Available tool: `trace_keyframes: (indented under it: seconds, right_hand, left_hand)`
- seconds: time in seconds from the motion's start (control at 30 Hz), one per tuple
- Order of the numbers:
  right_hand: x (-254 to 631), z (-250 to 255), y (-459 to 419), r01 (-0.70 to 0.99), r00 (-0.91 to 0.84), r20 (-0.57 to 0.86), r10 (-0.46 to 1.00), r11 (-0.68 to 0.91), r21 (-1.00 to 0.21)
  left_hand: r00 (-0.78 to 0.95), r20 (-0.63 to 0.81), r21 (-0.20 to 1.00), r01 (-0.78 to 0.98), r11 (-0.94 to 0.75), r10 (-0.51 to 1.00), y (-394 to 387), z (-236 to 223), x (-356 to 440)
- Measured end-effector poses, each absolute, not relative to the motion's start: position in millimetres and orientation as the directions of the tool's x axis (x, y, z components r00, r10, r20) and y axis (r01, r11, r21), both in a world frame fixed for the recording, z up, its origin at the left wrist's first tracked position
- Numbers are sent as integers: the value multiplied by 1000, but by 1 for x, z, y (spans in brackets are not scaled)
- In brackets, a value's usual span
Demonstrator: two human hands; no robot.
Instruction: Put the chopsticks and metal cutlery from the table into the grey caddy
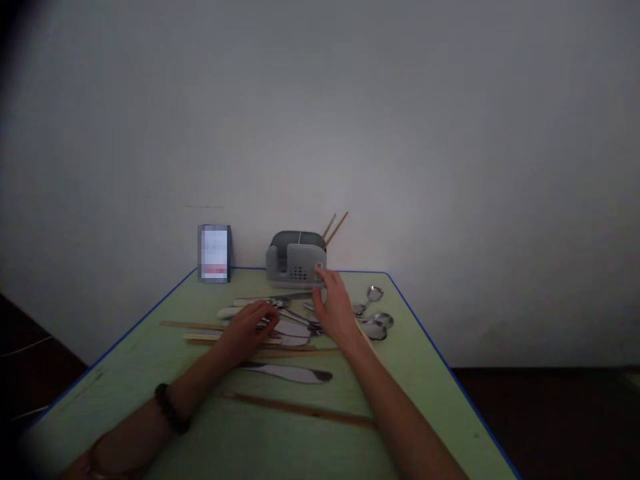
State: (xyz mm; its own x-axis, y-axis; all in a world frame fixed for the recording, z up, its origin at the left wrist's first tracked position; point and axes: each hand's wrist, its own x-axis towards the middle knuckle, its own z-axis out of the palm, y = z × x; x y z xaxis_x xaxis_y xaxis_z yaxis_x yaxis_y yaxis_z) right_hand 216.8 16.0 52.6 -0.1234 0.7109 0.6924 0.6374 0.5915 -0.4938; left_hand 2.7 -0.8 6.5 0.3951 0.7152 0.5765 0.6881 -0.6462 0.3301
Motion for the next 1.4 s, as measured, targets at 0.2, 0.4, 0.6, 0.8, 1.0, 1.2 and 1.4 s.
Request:
trace_keyframes:
  seconds: [0.2, 0.4, 0.6, 0.8, 1.0, 1.2, 1.4]
  right_hand:
    - [220, 18, -19, 648, -378, 523, 764, 621, -440]
    - [226, 30, -21, 636, -584, 360, 728, 686, -354]
    - [230, 26, -21, 648, -611, 325, 722, 691, -320]
    - [241, 35, -15, 807, -464, 420, 780, 567, -163]
    - [283, 35, -5, 989, -130, 372, 919, 146, -14]
    - [275, 42, -10, 979, -168, 191, 967, 186, -79]
    - [250, 44, -14, 840, -403, 394, 826, 504, -199]
  left_hand:
    - [473, 501, 252, 722, -645, 725, 0, 4, 0]
    - [470, 463, 279, 727, -628, 751, -2, 5, 2]
    - [530, 445, 284, 681, -675, 722, -8, 10, 5]
    - [647, 379, 317, 581, -749, 662, -19, 22, 6]
    - [677, 361, 348, 540, -767, 641, -18, 18, 5]
    - [686, 365, 317, 544, -777, 629, -13, 14, 6]
    - [643, 393, 291, 591, -753, 657, -13, 14, 7]
